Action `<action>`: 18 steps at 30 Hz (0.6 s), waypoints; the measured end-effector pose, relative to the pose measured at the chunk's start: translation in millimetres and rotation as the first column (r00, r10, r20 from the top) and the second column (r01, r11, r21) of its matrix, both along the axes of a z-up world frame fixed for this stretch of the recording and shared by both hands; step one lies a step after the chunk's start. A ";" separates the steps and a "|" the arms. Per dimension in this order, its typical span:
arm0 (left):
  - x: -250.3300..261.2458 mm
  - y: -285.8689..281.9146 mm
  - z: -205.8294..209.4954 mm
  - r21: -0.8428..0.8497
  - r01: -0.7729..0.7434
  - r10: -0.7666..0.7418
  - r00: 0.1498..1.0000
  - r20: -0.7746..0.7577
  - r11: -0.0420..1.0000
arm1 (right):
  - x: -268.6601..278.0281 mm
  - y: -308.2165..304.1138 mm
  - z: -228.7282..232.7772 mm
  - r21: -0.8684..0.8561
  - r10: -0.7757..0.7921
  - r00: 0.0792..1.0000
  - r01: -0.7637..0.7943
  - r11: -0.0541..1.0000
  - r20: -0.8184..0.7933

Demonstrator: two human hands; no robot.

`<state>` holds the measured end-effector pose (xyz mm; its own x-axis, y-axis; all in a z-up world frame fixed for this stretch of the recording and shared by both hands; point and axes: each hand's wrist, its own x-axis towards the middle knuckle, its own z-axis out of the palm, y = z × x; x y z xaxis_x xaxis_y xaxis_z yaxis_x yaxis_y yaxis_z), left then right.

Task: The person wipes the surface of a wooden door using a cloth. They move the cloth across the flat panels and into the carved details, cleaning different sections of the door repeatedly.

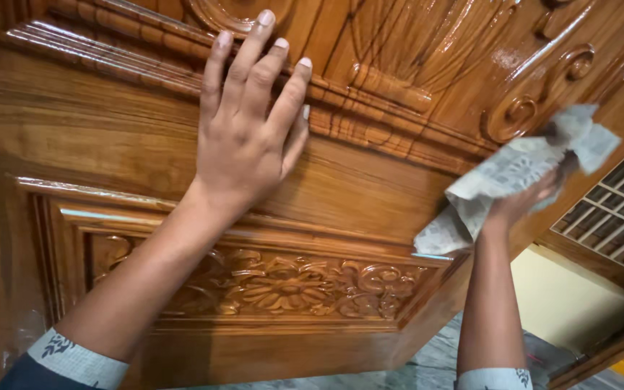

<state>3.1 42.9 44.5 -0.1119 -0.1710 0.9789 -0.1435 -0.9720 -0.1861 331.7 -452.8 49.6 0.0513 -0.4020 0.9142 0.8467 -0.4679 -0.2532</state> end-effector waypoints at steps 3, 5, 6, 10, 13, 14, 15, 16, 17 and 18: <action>1.5 -0.3 -0.7 0.004 0.004 -0.004 1.000 -0.001 1.000 | -3.2 -3.8 -16.5 -0.052 -0.129 0.986 0.124 0.991 -0.104; 1.5 0.2 -1.4 0.006 -0.002 0.002 1.000 0.002 1.000 | -5.6 -5.7 -31.9 -0.095 -0.167 0.960 0.149 0.984 -0.224; 1.7 0.6 -2.0 0.003 -0.004 0.004 1.000 0.005 1.000 | -6.1 -5.0 -38.9 -0.125 -0.186 0.941 0.156 0.980 -0.284; 4.4 0.0 0.6 -0.003 -0.013 0.013 1.000 0.017 1.000 | -10.2 -1.2 -68.1 -0.216 -0.264 0.863 0.186 0.959 -0.431; 2.8 -1.2 0.6 -0.014 -0.008 0.008 1.000 0.021 1.000 | -11.6 16.3 -80.5 -0.275 -0.321 0.834 0.213 0.938 -0.450; 1.7 -1.7 0.8 -0.012 -0.001 0.001 1.000 0.019 1.000 | -13.2 23.0 -87.3 -0.288 -0.342 0.824 0.228 0.930 -0.452; 0.4 -2.2 1.2 -0.015 0.007 -0.006 1.000 0.018 1.000 | -14.5 29.1 -92.3 -0.296 -0.364 0.817 0.249 0.922 -0.447; -0.9 -2.7 1.7 -0.018 0.015 -0.015 1.000 0.018 1.000 | -15.5 36.3 -98.6 -0.303 -0.409 0.813 0.300 0.904 -0.414; -2.0 -2.7 2.2 -0.021 0.024 -0.023 1.000 0.018 1.000 | -16.0 42.7 -103.0 -0.303 -0.470 0.797 0.373 0.877 -0.380; -3.1 -2.9 2.5 -0.016 0.031 -0.031 0.999 0.025 0.999 | -16.8 49.3 -108.9 -0.308 -0.519 0.778 0.426 0.850 -0.355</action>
<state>0.0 39.9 47.1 -0.1414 -0.1507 0.9784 -0.1693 -0.9701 -0.1739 314.9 -403.5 -59.3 0.2905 -0.2877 0.9126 0.3421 -0.8595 -0.3799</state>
